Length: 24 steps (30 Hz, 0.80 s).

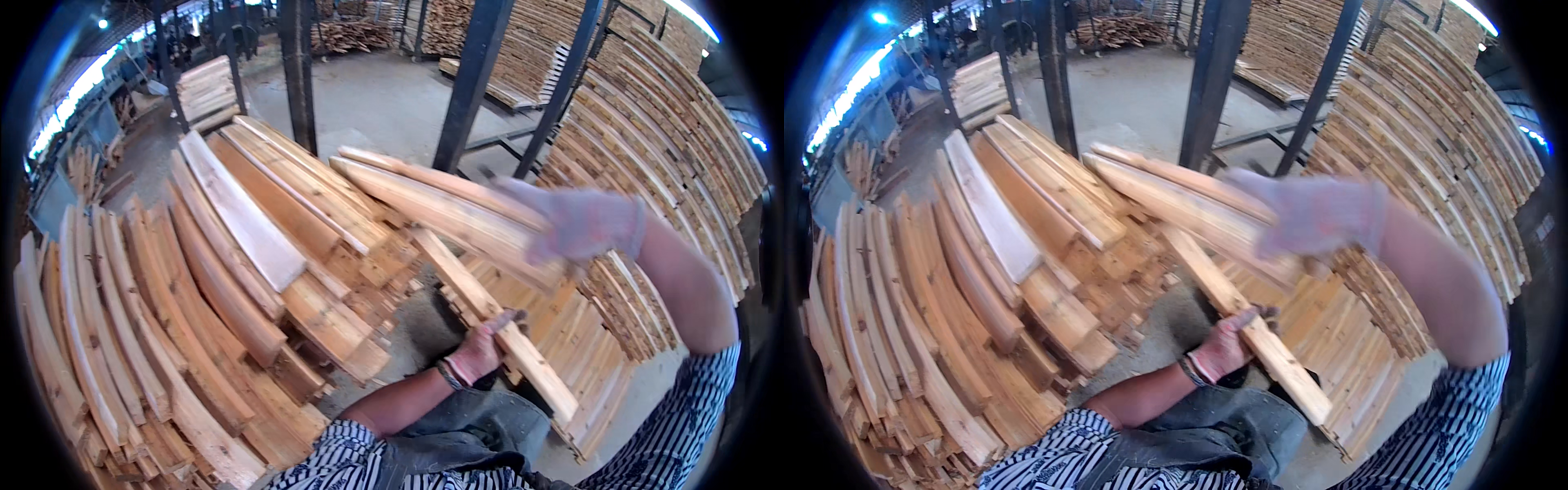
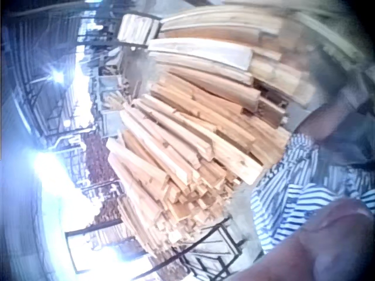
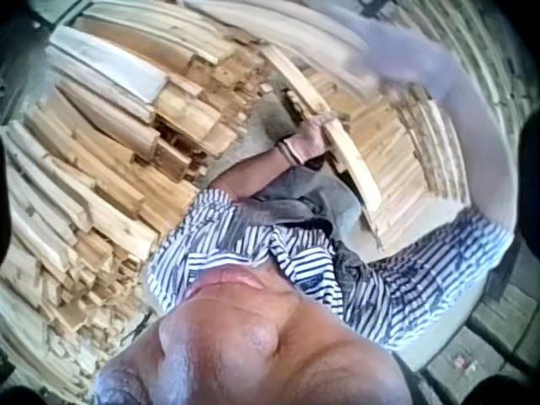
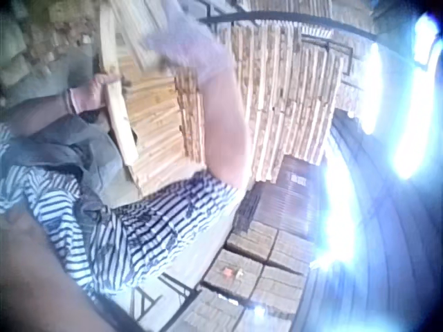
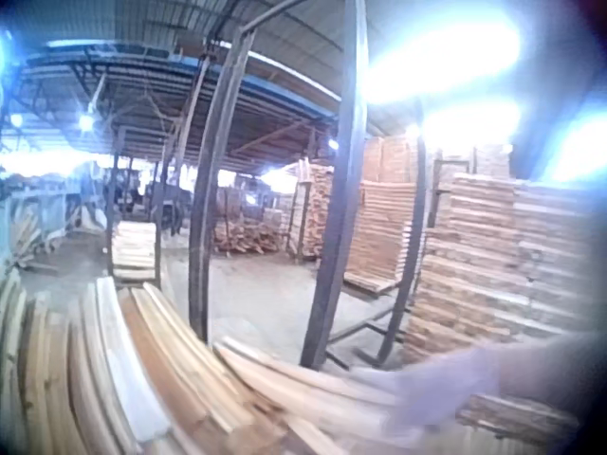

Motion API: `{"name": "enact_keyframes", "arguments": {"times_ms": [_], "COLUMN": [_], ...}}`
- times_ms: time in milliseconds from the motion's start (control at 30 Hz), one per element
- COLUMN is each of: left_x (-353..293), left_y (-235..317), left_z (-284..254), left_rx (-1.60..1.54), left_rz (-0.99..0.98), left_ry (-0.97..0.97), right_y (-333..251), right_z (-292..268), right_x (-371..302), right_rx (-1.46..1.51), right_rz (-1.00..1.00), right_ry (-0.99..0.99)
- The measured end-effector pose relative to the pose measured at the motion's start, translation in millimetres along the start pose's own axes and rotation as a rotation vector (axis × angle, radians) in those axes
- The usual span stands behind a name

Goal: The person repeatedly picks up wooden planks from a large pile and places them onto a growing stack on a pallet. The person wears gloves and uses both hands to handle the planks, aligning them as they build the stack higher.

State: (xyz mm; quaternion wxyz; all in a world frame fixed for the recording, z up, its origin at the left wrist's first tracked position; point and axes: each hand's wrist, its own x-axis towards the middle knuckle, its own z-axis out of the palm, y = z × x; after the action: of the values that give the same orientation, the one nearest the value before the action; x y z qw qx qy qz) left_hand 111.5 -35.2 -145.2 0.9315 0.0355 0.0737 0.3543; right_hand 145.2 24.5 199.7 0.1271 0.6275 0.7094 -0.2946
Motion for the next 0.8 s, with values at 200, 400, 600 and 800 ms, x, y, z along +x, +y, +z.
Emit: {"name": "enact_keyframes", "arguments": {"times_ms": [200,400,600,800], "left_x": [-10,-26,-25,28], "left_y": [0,-47,-85,-76], "left_z": [-1,0,33,116], "left_rx": [-0.146,-0.075,0.226,0.789], "left_rz": [-0.015,-0.076,-0.162,-0.003], "left_ry": [-0.280,-0.100,-0.131,-0.262], "right_y": [177,243,177,246], "right_z": [117,217,247,201], "right_x": [-111,-140,-110,-121], "right_rx": [0.467,0.657,0.358,0.593], "right_rz": [-0.061,0.124,0.139,-0.191], "right_ry": [0.028,-0.224,0.518,0.767]}}
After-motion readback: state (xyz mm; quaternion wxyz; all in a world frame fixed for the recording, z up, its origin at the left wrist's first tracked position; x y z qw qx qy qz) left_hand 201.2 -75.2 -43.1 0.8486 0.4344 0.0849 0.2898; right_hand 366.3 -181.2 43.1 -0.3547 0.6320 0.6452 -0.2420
